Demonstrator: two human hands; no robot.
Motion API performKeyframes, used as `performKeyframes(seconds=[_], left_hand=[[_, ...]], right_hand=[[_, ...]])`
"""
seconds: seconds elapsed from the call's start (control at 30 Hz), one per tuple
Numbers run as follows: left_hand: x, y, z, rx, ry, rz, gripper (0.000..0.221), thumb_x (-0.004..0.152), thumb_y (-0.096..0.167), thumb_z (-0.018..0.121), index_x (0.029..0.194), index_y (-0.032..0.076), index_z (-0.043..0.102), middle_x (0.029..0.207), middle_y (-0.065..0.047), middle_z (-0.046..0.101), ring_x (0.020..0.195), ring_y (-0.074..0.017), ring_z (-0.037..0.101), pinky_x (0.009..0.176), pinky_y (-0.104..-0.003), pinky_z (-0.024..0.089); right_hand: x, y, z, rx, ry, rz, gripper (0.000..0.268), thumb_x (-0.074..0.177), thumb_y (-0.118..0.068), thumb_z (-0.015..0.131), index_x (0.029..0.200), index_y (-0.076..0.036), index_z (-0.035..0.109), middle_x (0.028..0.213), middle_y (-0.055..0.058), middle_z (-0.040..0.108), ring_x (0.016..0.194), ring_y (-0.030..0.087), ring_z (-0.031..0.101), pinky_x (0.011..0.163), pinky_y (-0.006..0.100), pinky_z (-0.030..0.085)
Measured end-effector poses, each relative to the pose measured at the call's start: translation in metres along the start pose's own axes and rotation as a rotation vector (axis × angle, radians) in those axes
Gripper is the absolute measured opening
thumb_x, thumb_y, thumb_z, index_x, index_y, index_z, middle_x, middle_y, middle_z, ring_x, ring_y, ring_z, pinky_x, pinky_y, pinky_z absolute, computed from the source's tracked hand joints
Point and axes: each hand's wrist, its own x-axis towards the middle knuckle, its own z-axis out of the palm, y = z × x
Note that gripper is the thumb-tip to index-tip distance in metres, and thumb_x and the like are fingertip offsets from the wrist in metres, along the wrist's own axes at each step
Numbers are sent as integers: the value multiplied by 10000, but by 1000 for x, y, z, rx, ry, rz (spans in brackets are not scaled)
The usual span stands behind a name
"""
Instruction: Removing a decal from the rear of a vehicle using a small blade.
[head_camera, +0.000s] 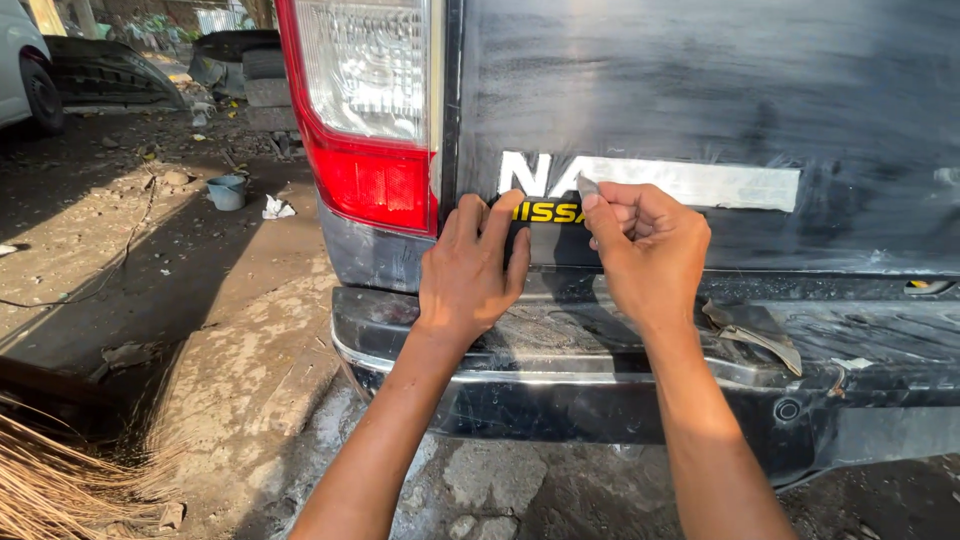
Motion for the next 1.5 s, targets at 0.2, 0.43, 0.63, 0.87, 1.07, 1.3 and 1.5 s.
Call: performKeyframes(seconds=[0.2, 0.43, 0.63, 0.87, 1.07, 1.3, 1.5], left_hand=[[2, 4, -4, 28, -24, 33, 422, 978, 219, 663, 1391, 219, 574, 989, -84, 496, 889, -264, 589, 622, -412, 528], [5, 12, 0, 105, 4, 255, 647, 912, 163, 709, 1515, 306, 522, 1071, -61, 491, 930, -254, 563, 691, -368, 545], [11, 2, 27, 125, 103, 356, 772, 835, 206, 779, 1541, 199, 468, 1162, -92, 476, 1032, -286, 542, 805, -373, 563], [10, -3, 27, 103, 60, 365, 722, 878, 228, 794, 1529, 174, 485, 1145, -67, 488, 1015, -251, 550, 745, -339, 564], [10, 2, 20, 123, 50, 328, 700, 870, 236, 789, 1515, 203, 520, 1109, -46, 496, 959, -226, 550, 745, -330, 572], [10, 2, 20, 135, 47, 310, 687, 873, 237, 779, 1511, 224, 524, 1116, -40, 511, 950, -216, 557, 755, -324, 577], [10, 1, 21, 122, 40, 302, 670, 864, 220, 787, 1488, 218, 543, 1091, -41, 505, 956, -214, 563, 751, -315, 576]], right_hand=[[-2, -4, -30, -158, 34, -87, 191, 996, -83, 764, 1149, 32, 753, 842, 48, 732, 711, 46, 620, 635, 208, 515], [2, -13, -39, -426, -64, -384, 218, 978, -60, 766, 1188, -1, 756, 930, 109, 751, 779, 116, 701, 708, 255, 559], [-5, -10, -28, -522, 19, -473, 190, 975, -77, 799, 1156, -25, 776, 876, 78, 731, 720, 130, 701, 664, 271, 552], [-4, -17, -19, -609, -5, -572, 165, 972, -46, 794, 1133, -15, 781, 832, 79, 690, 664, 152, 663, 593, 288, 514], [-1, -27, -18, -672, -76, -588, 168, 958, -33, 785, 1123, -3, 775, 848, 101, 683, 655, 201, 666, 586, 326, 505], [-1, -27, -15, -728, -64, -627, 173, 949, -34, 786, 1120, -8, 772, 836, 118, 670, 653, 253, 660, 583, 361, 498], [1, -34, -11, -750, -83, -628, 155, 950, -40, 795, 1100, -6, 775, 816, 116, 660, 662, 266, 661, 595, 373, 505]])
